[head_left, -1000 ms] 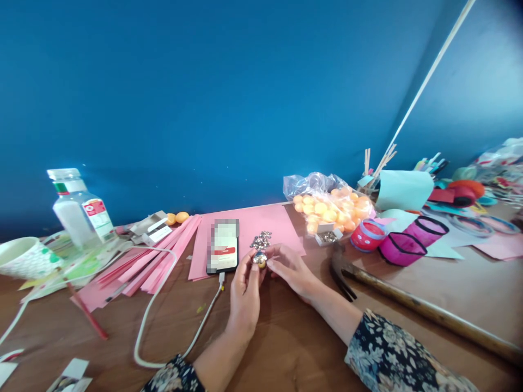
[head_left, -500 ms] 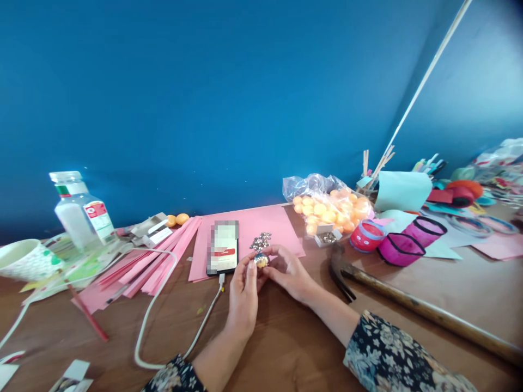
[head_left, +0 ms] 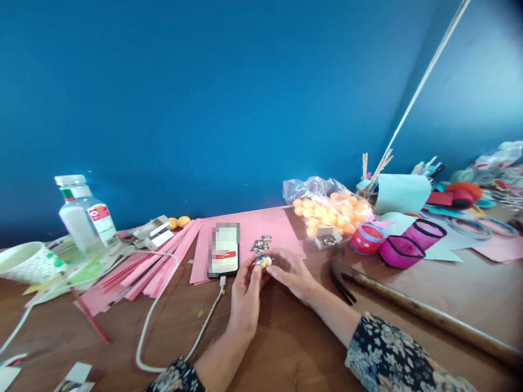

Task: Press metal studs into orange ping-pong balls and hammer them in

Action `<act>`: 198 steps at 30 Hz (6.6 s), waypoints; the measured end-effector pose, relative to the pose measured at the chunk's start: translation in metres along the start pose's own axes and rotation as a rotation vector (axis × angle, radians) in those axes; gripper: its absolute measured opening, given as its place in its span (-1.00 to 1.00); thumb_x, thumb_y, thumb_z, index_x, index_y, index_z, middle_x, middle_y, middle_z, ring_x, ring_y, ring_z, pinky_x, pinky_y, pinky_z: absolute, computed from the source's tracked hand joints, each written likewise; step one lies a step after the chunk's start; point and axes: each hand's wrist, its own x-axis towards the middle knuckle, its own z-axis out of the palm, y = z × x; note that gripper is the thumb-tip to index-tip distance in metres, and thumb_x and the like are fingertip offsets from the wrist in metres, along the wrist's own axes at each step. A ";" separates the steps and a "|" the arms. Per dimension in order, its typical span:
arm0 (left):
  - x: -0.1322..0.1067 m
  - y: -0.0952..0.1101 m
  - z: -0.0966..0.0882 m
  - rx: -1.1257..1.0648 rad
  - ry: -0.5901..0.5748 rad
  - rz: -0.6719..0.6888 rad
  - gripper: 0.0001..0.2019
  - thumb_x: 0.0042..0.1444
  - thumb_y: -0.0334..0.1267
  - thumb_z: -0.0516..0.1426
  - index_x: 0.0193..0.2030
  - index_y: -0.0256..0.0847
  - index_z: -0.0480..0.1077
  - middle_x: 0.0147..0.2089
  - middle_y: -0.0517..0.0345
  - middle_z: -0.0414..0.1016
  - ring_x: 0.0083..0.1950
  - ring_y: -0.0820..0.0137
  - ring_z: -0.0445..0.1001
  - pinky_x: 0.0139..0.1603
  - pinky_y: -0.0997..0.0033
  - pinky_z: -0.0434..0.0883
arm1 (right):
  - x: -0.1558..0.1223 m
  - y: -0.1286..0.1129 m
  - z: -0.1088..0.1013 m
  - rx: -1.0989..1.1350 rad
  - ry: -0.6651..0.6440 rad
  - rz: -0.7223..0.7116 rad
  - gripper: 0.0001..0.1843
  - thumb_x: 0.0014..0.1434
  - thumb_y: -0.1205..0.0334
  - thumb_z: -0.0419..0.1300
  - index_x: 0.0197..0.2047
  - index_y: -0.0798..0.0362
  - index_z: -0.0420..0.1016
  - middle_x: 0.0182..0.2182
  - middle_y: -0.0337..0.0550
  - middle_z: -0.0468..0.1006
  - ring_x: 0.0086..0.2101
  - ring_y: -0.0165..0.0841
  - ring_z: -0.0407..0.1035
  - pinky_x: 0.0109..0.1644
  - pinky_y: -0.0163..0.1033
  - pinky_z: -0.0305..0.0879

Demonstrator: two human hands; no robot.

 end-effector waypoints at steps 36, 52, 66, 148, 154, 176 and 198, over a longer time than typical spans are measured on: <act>-0.014 0.009 0.010 0.369 -0.143 0.120 -0.75 0.03 -0.18 0.11 -0.16 -0.23 0.38 -0.21 0.09 0.50 -0.20 0.39 0.45 -0.14 0.45 0.38 | 0.032 0.016 -0.025 -1.384 0.197 -0.256 -0.74 0.18 0.25 0.01 -0.14 -0.07 0.49 -0.27 -0.15 0.50 -0.25 -0.28 0.23 -0.13 -0.26 0.16; -0.011 0.008 0.007 0.363 -0.112 0.121 -0.73 0.02 -0.16 0.12 -0.16 -0.24 0.41 -0.20 0.07 0.51 -0.22 0.35 0.47 -0.19 0.40 0.43 | 0.030 0.021 -0.033 -1.298 0.237 -0.204 -0.75 0.18 0.28 0.00 -0.20 -0.05 0.49 -0.30 -0.19 0.55 -0.25 -0.30 0.32 -0.14 -0.28 0.13; -0.002 -0.002 0.001 0.017 0.016 -0.016 -0.64 0.02 -0.17 0.13 -0.01 -0.15 0.34 0.04 0.06 0.38 -0.01 0.32 0.39 -0.01 0.30 0.40 | 0.021 0.010 -0.028 -0.969 0.344 -0.232 -0.83 0.11 0.32 0.03 -0.29 0.02 0.44 -0.34 -0.18 0.52 -0.28 -0.31 0.34 -0.21 -0.29 0.20; 0.002 -0.002 -0.005 0.154 0.122 0.101 -0.55 0.01 -0.13 0.12 0.05 -0.21 0.28 0.00 -0.02 0.44 0.02 0.26 0.40 0.04 0.27 0.30 | -0.003 0.013 0.009 -0.149 0.093 0.041 -0.78 0.09 0.12 0.15 -0.43 0.13 0.39 -0.53 -0.28 0.35 -0.48 -0.49 0.17 -0.38 -0.36 0.10; 0.001 -0.002 -0.004 0.156 0.125 0.116 -0.58 0.02 -0.17 0.11 0.06 -0.19 0.29 -0.02 0.00 0.45 0.03 0.24 0.38 0.03 0.23 0.31 | -0.003 0.012 0.008 -0.164 0.088 0.047 -0.78 0.08 0.13 0.15 -0.43 0.13 0.39 -0.53 -0.28 0.34 -0.48 -0.49 0.16 -0.39 -0.35 0.09; 0.000 0.002 -0.005 0.267 0.118 0.176 -0.58 0.01 -0.17 0.12 0.03 -0.23 0.31 -0.08 -0.01 0.48 -0.01 0.27 0.40 0.04 0.25 0.28 | -0.003 0.008 0.007 -0.112 0.084 0.126 -0.78 0.03 0.12 0.19 -0.45 0.13 0.37 -0.55 -0.29 0.33 -0.50 -0.49 0.17 -0.41 -0.35 0.10; 0.000 0.001 -0.007 0.287 0.091 0.155 -0.58 0.02 -0.15 0.11 0.04 -0.21 0.31 -0.04 -0.01 0.46 0.02 0.24 0.38 0.07 0.25 0.26 | -0.002 0.009 0.010 -0.028 0.145 0.174 -0.71 -0.07 0.07 0.27 -0.49 0.14 0.38 -0.59 -0.28 0.40 -0.53 -0.48 0.25 -0.41 -0.34 0.18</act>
